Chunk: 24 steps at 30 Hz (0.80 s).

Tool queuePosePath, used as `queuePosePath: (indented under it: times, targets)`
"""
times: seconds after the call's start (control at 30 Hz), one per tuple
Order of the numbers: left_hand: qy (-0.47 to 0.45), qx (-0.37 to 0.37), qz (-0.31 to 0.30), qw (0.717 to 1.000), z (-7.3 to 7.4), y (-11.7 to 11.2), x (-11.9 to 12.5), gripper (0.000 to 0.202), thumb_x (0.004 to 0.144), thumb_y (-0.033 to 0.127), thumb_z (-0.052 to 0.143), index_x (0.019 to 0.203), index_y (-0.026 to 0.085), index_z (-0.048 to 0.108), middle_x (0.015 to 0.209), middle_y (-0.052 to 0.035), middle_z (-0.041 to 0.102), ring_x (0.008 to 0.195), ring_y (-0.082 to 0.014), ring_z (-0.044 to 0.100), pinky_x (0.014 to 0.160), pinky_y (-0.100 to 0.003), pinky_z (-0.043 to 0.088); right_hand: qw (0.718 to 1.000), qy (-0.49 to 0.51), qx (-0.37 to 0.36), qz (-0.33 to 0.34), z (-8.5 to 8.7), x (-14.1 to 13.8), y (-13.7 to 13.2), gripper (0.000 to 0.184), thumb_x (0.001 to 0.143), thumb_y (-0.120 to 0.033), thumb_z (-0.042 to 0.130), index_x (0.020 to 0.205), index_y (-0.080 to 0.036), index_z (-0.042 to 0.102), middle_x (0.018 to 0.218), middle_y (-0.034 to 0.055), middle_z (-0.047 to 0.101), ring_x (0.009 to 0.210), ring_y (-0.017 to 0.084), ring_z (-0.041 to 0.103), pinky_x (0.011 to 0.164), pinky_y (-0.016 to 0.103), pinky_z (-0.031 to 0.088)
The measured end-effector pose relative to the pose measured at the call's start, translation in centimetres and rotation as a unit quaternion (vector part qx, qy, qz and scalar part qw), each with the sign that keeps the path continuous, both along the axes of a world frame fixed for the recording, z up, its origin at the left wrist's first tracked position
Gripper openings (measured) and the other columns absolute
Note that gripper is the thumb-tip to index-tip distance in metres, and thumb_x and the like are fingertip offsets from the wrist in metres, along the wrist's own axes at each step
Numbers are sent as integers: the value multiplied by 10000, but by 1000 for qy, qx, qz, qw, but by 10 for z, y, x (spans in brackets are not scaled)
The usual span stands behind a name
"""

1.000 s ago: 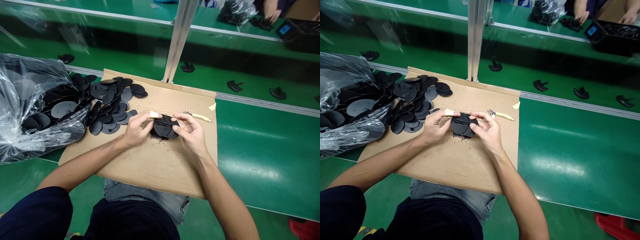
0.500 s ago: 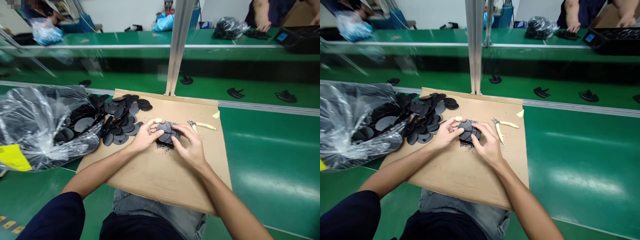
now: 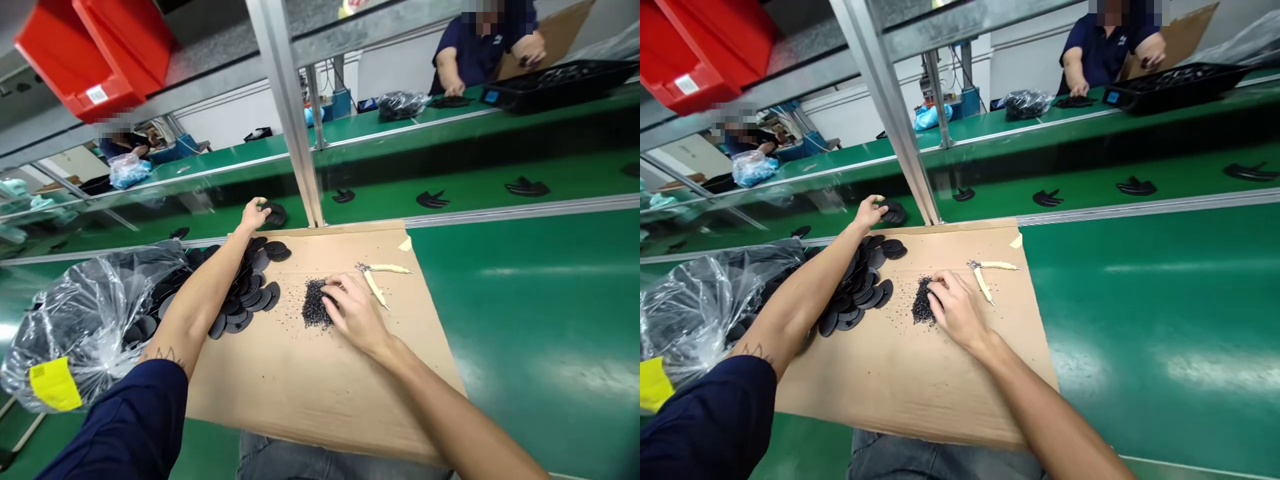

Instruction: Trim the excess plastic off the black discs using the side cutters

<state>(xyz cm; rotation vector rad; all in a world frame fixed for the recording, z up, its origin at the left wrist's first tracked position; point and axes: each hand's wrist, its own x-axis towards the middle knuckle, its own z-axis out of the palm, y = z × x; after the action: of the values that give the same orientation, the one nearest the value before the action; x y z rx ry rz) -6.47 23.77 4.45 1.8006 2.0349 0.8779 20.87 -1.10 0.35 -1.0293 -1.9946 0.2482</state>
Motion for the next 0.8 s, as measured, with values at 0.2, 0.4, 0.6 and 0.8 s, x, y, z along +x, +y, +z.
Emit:
queuePosePath:
  times: [0.2, 0.4, 0.6, 0.8]
  targets:
    - [97, -83, 25, 992, -3, 6, 2, 262, 955, 319, 679, 1161, 157, 685, 1246, -99, 702, 1214, -241, 656, 1082, -460, 515, 1000, -15, -14, 2, -2, -2, -4, 179, 985, -153, 525, 999, -170, 702, 1067, 125, 672, 928, 235, 641, 793, 375, 547]
    - [138, -123, -20, 983, -5, 1, 6, 179, 894, 244, 721, 1052, 162, 741, 1162, -99, 762, 1168, -234, 695, 1081, -401, 517, 1000, -13, -21, 6, -4, -6, -6, 166, 982, -140, 537, 975, -184, 697, 1055, 103, 654, 897, 208, 625, 780, 344, 523]
    - [140, -9, -16, 990, 5, -20, 17, 182, 893, 231, 625, 1039, 169, 713, 1108, -125, 747, 1115, -272, 684, 1004, -350, 514, 1000, -22, -11, -2, -3, -6, -6, 136, 972, -133, 561, 943, -172, 689, 1076, 110, 656, 896, 207, 620, 771, 343, 522]
    - [145, 259, -200, 934, -4, -68, 65, 214, 974, 364, 514, 973, 193, 644, 970, -120, 658, 989, -263, 599, 954, -406, 479, 999, -40, -22, 6, -5, -8, -8, 114, 960, -128, 587, 938, -177, 688, 1028, 100, 641, 936, 222, 619, 795, 352, 518]
